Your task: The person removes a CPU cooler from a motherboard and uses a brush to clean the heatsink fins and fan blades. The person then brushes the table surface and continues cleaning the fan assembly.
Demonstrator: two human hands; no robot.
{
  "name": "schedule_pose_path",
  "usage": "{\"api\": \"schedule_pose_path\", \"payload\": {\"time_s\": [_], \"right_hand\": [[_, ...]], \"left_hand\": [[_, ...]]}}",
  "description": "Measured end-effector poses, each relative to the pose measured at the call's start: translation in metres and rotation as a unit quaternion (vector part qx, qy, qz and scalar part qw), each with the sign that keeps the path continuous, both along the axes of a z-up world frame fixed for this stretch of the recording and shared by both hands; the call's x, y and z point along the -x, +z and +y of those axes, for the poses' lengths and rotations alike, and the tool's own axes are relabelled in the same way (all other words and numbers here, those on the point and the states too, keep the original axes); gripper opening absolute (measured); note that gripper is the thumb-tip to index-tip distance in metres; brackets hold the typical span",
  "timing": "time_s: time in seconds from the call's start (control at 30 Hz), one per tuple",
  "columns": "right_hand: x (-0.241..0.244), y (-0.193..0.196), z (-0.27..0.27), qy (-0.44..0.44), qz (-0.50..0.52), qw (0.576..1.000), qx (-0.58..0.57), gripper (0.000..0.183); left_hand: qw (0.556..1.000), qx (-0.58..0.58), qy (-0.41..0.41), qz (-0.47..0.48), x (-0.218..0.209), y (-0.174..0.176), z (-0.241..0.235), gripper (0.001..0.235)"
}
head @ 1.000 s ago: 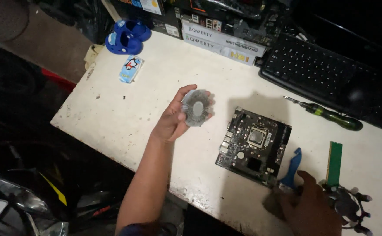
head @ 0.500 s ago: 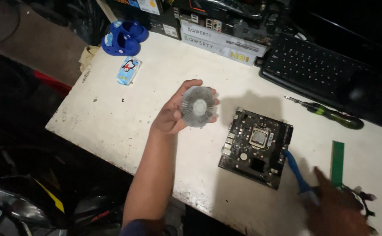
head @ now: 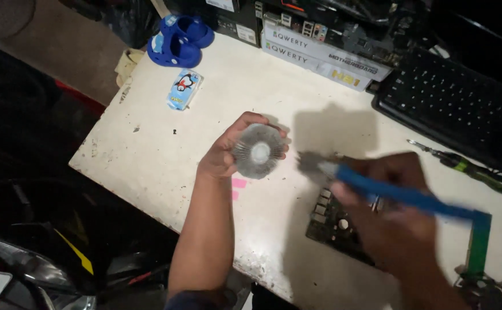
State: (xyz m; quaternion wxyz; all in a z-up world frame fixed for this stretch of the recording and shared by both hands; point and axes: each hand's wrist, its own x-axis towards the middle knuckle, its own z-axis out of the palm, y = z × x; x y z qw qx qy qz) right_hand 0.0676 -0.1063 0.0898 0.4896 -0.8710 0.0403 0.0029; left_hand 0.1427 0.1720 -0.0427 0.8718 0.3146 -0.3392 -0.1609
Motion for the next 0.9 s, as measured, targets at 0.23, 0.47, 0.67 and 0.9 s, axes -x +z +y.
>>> {"api": "schedule_pose_path", "payload": {"time_s": [0.23,0.47,0.67,0.9], "right_hand": [[-0.021,-0.056,0.040,0.124,-0.217,0.968,0.001,0.026],[-0.018,-0.084,0.019,0.080,-0.290,0.954,0.025,0.029],[-0.020,-0.076,0.034,0.093,-0.215,0.969,-0.078,0.027],[-0.024,-0.052,0.034,0.042,-0.205,0.970,-0.122,0.028]], "left_hand": [[0.992,-0.113,0.054,-0.031,-0.002,0.004,-0.002,0.069],[0.993,-0.047,0.106,0.015,-0.006,-0.009,-0.017,0.084],[0.988,-0.093,0.126,-0.012,-0.008,-0.009,-0.013,0.079],[0.984,-0.112,0.134,-0.021,-0.005,-0.014,-0.013,0.077]]}}
